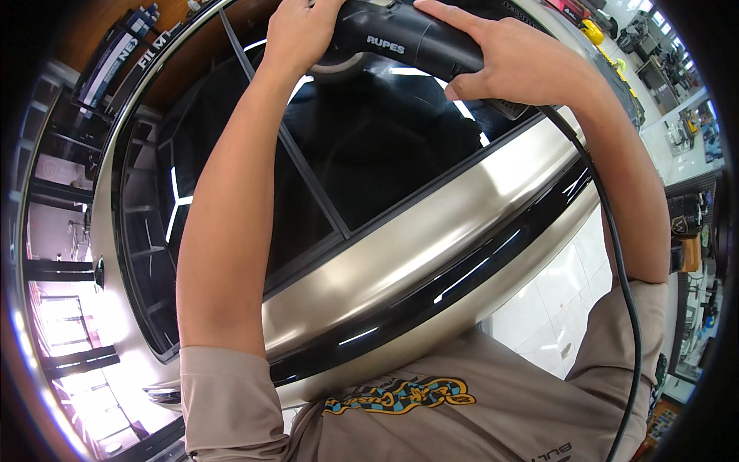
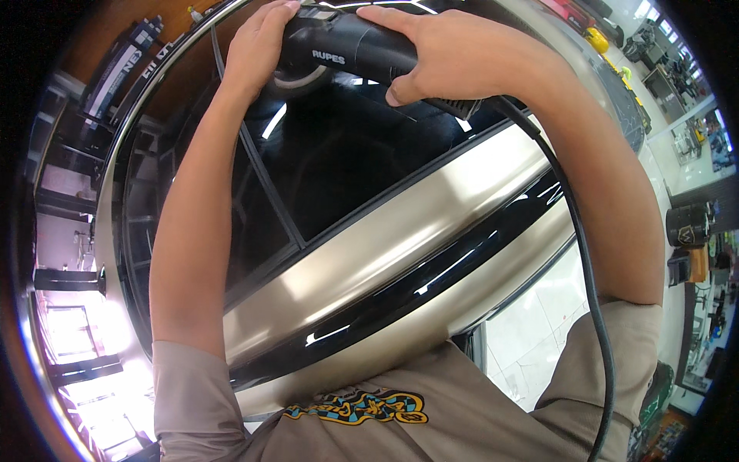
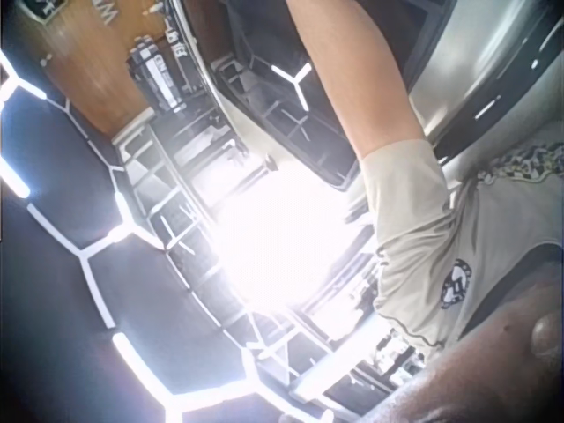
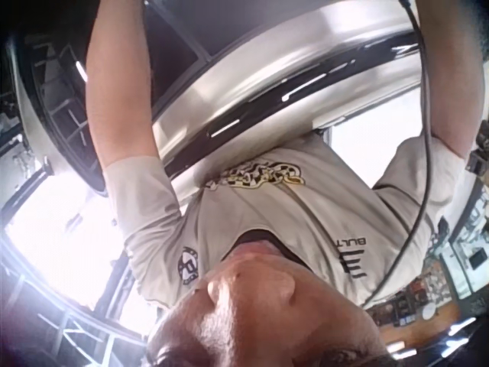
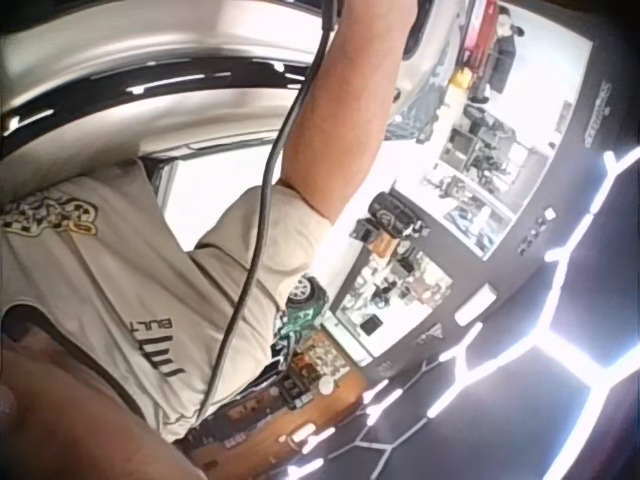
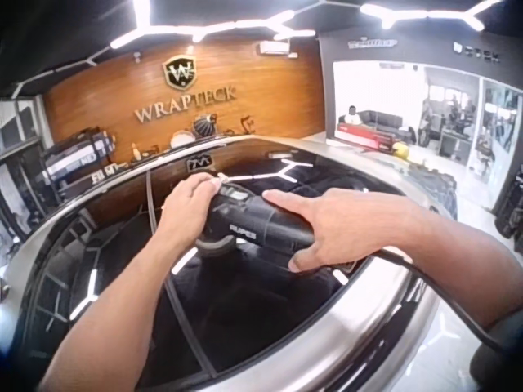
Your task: The person uses a rotary polisher to work on the rear window and roof area of a beige car. The tool is moved in overlapping passes across the glass and painted surfaces, with the operator guiding the machine by hand.
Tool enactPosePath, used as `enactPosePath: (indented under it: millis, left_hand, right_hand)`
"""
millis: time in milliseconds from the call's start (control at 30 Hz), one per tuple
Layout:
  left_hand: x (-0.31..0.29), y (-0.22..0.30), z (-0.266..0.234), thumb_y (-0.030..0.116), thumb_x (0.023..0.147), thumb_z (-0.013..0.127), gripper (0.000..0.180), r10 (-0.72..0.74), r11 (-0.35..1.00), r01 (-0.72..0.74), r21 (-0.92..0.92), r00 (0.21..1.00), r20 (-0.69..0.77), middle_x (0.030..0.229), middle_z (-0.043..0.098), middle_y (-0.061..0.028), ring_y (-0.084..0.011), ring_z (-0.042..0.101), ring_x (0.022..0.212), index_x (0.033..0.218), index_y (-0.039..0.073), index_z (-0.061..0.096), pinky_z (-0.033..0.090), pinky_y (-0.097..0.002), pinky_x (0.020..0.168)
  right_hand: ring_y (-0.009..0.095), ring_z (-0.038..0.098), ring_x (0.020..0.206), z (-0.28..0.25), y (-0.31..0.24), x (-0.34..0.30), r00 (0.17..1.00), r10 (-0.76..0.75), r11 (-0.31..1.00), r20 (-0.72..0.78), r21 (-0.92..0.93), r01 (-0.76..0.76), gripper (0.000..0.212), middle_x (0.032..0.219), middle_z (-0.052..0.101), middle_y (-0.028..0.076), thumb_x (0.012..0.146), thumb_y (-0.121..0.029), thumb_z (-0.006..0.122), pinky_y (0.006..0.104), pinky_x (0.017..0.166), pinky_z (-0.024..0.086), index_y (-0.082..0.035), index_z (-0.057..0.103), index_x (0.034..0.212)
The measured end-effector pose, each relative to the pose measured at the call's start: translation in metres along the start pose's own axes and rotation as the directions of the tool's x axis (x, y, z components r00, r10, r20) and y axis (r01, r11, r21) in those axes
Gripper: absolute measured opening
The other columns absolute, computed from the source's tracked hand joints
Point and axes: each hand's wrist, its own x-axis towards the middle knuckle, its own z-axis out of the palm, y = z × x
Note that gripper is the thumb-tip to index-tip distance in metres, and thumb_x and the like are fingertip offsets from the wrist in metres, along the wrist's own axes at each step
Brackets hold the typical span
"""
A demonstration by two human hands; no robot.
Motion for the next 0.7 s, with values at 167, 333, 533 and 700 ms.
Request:
enactPosePath:
  millis: [167, 333, 533, 700]
  left_hand:
    - [0.011, 0.009, 0.007, 0.032, 0.100, 0.054, 0.037, 0.031, 0.996, -0.025, -0.083, 0.997, 0.075, 0.097, 0.073, -0.0138, -0.0232, 0.067, 0.095, 0.105, 0.000, 0.072, 0.049, -0.0341, 0.086]
    - [0.010, 0.005, 0.005, 0.033, 0.100, 0.055, 0.037, 0.031, 0.997, -0.026, -0.068, 0.997, 0.067, 0.098, 0.073, -0.0121, -0.0222, 0.066, 0.095, 0.106, 0.001, 0.073, 0.049, -0.0333, 0.088]
    - [-0.007, -0.021, -0.019, 0.036, 0.101, 0.055, 0.044, 0.061, 0.997, -0.060, -0.043, 0.998, 0.025, 0.124, 0.070, -0.0127, -0.0238, 0.063, 0.118, 0.123, 0.001, 0.070, 0.043, -0.0317, 0.104]
    - [-0.030, -0.015, -0.036, 0.033, 0.102, 0.055, 0.045, -0.118, 0.993, 0.117, -0.034, 0.993, -0.015, 0.130, 0.069, -0.0100, -0.0185, 0.060, 0.121, 0.128, -0.001, 0.068, 0.040, -0.0294, 0.108]
  right_hand:
    - [0.040, 0.071, 0.092, -0.001, 0.000, -0.004, 0.999, 0.018, 0.999, -0.048, -0.029, -0.020, 0.098, 0.102, 0.072, 0.029, 0.084, -0.043, 0.071, 0.0427, 0.088, 0.053, -0.011, 0.024, 0.164]
    - [0.041, 0.070, 0.094, -0.001, -0.002, -0.002, 1.000, 0.022, 1.000, -0.011, -0.007, -0.022, 0.098, 0.102, 0.071, 0.030, 0.083, -0.042, 0.070, 0.0422, 0.089, 0.053, -0.009, 0.024, 0.163]
    - [0.042, 0.070, 0.093, 0.000, -0.005, 0.002, 0.993, -0.119, 0.993, 0.001, 0.008, 0.119, 0.094, 0.099, 0.071, 0.030, 0.083, -0.038, 0.068, 0.0436, 0.087, 0.053, -0.007, 0.026, 0.162]
    - [0.038, 0.071, 0.087, 0.029, -0.012, 0.021, 0.978, -0.177, 0.984, -0.114, -0.029, 0.175, 0.093, 0.102, 0.072, 0.026, 0.080, -0.034, 0.069, 0.0405, 0.081, 0.057, -0.015, 0.029, 0.162]
